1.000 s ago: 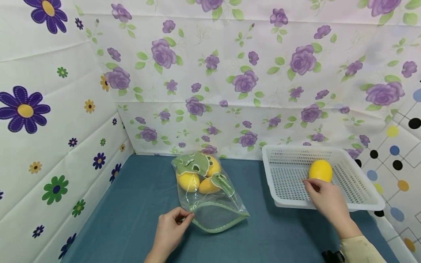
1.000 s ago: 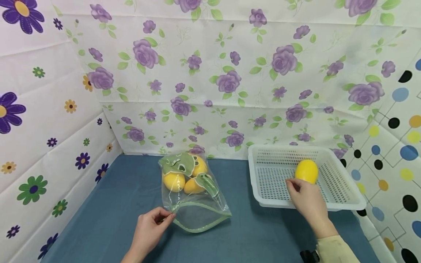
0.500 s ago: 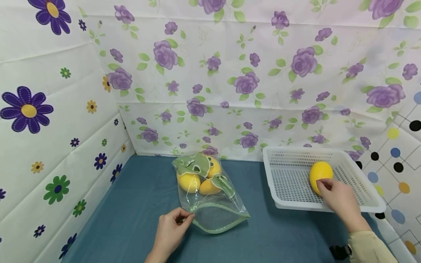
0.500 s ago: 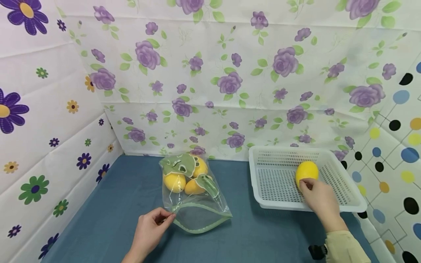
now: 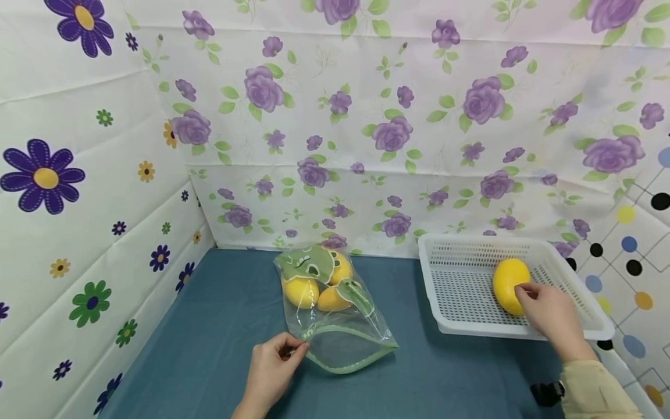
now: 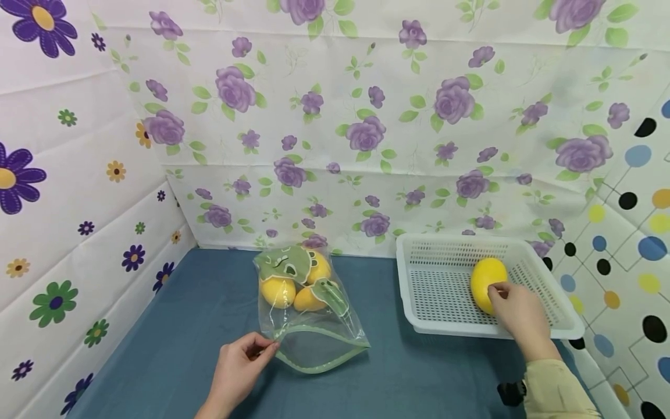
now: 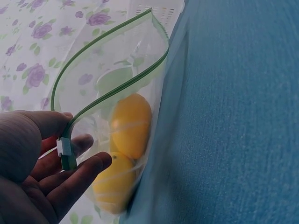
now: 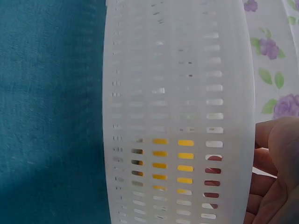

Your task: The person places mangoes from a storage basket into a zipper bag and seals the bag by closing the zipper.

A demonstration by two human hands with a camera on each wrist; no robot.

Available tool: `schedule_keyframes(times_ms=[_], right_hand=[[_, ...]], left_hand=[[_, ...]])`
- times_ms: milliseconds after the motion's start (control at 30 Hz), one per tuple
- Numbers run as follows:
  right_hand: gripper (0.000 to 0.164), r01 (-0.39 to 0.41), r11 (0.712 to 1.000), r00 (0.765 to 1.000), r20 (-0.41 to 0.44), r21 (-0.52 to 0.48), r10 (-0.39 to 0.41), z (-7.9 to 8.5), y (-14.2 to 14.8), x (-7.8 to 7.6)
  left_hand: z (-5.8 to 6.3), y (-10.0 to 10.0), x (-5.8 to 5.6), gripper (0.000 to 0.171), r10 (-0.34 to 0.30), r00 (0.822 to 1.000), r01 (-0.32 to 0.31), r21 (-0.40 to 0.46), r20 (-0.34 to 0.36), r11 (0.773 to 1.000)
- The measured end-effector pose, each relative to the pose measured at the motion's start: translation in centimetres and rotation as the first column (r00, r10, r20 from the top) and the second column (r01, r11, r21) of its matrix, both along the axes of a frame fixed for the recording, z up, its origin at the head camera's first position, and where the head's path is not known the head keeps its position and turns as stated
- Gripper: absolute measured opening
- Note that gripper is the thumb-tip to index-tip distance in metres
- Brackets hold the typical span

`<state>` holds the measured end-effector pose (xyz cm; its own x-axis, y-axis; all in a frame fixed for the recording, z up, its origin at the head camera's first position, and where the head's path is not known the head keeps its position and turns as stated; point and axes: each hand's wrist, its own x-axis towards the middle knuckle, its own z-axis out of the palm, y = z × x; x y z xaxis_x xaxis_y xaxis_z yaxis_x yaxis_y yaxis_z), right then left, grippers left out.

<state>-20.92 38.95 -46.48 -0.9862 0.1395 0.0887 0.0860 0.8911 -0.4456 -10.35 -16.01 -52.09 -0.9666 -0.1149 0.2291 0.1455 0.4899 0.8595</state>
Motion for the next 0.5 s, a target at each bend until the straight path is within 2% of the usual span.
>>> schedule_keyframes(times_ms=[167,300,400,500], right_hand=[[0.057,0.023,1.0,0.998,0.057,-0.02,-0.022,0.7,0.6,-0.8],[0.061,0.002,1.0,0.991,0.132,-0.031,0.002,1.6,1.4,-1.6],[0.065,-0.019,0.999,0.982,0.189,-0.031,0.024,2.2,1.9,-2.3],[0.071,-0.05,0.998,0.961,0.269,-0.039,0.059,2.7,2.4,-3.0]], left_hand=[[0.0,0.0,0.0,0.016,0.006,1.0,-0.006,0.002,0.003,1.0],[-0.1,0.1,-0.1,0.017,0.014,1.0,-0.014,0.004,0.006,1.0],[-0.1,0.0,-0.1,0.016,0.007,1.0,-0.007,0.006,0.005,1.0],[-0.1,0.0,-0.1,0.015,0.002,1.0,-0.002,0.005,0.003,1.0]])
